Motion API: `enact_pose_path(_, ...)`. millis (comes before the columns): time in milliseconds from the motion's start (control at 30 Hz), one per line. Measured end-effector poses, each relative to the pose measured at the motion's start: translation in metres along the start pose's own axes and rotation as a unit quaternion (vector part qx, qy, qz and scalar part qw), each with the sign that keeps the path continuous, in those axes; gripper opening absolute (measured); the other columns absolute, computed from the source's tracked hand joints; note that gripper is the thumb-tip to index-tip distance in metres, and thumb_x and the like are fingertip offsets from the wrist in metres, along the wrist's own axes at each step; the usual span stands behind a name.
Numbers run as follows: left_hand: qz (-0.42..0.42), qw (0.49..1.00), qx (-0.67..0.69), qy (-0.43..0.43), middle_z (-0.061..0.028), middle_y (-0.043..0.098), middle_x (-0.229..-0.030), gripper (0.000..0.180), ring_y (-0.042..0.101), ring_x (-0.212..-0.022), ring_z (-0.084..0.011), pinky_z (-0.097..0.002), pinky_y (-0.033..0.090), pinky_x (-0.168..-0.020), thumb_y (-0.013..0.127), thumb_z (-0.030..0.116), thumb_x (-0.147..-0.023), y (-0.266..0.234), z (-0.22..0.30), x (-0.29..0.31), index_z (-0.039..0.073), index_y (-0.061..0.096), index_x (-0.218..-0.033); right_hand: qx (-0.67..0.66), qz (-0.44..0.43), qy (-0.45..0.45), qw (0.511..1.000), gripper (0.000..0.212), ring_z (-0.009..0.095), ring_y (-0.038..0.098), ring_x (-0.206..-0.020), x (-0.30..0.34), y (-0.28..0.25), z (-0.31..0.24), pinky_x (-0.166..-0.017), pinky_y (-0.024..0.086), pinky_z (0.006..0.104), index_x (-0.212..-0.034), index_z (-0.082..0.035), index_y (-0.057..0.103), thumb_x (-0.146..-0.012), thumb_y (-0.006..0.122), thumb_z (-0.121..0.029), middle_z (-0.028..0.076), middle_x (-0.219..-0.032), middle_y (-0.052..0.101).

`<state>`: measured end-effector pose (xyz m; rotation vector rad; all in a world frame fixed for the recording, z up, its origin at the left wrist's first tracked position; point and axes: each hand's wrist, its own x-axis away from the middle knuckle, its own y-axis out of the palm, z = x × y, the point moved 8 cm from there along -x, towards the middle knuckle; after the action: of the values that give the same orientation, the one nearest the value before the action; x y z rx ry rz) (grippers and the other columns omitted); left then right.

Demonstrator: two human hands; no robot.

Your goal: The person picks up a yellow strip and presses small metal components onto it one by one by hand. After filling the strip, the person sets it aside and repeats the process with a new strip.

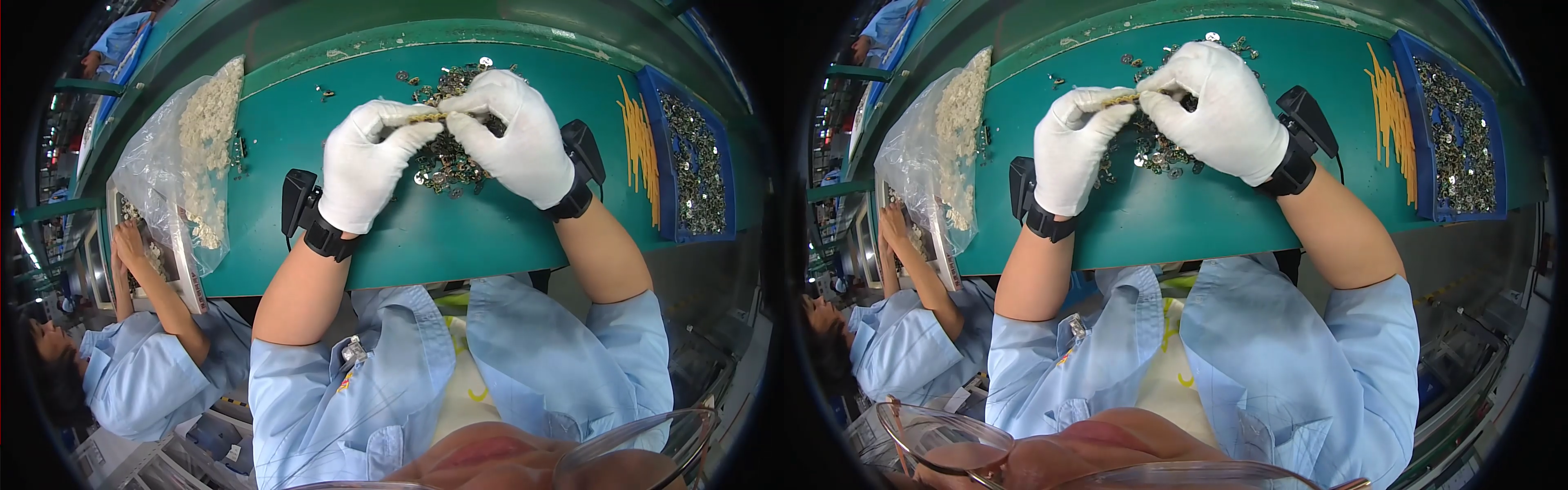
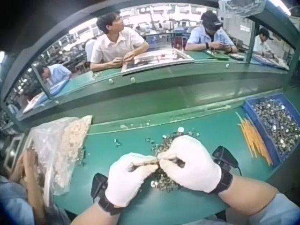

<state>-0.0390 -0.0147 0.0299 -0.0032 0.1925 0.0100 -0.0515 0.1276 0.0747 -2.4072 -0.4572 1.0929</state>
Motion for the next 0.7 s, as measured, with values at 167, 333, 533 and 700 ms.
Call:
enact_pose_path(167, 0.012, 0.996, -0.071, 0.051, -0.0056, 0.065, -0.086, 0.016, 0.060, -0.078, -0.0104, -0.0235, 0.049, -0.071, 0.074, 0.004, -0.076, 0.001, 0.005, 0.001, -0.001, 0.067, -0.090, 0.017, 0.060, 0.059, 0.996, 0.011, 0.017, 0.052, -0.061, 0.005, -0.002, -0.001, -0.057, 0.043, 0.0283, -0.084, -0.002, 0.059, -0.076, 0.066, 0.001, 0.006, -0.072, 0.053)
enact_pose_path(333, 0.030, 0.994, -0.090, 0.059, -0.0058, 0.065, -0.084, 0.015, 0.060, -0.076, -0.0110, -0.0236, 0.049, -0.070, 0.074, 0.003, -0.075, -0.001, 0.008, 0.001, 0.000, 0.067, -0.089, 0.026, 0.058, 0.066, 0.996, 0.010, 0.014, 0.052, -0.061, 0.005, 0.001, 0.003, -0.057, 0.043, 0.0272, -0.083, -0.002, 0.058, -0.077, 0.066, 0.000, 0.005, -0.075, 0.054)
enact_pose_path(533, 0.045, 0.998, 0.026, -0.021, -0.0065, 0.065, -0.084, 0.013, 0.061, -0.077, -0.0127, -0.0236, 0.049, -0.070, 0.073, 0.002, -0.074, -0.005, 0.002, 0.001, 0.001, 0.069, -0.087, -0.107, 0.039, 0.116, 0.987, 0.009, 0.012, 0.052, -0.064, 0.003, 0.005, 0.014, -0.058, 0.043, 0.0270, -0.086, -0.002, 0.061, -0.078, 0.066, -0.001, 0.005, -0.080, 0.055)
enact_pose_path(700, -0.012, 0.994, -0.102, 0.041, -0.0070, 0.066, -0.087, 0.015, 0.061, -0.078, -0.0128, -0.0231, 0.049, -0.071, 0.072, 0.001, -0.076, 0.003, 0.018, 0.003, 0.001, 0.070, -0.091, -0.065, 0.002, 0.107, 0.992, 0.011, 0.011, 0.053, -0.065, 0.004, 0.003, 0.016, -0.059, 0.043, 0.0261, -0.088, -0.003, 0.062, -0.078, 0.065, -0.002, 0.005, -0.082, 0.056)
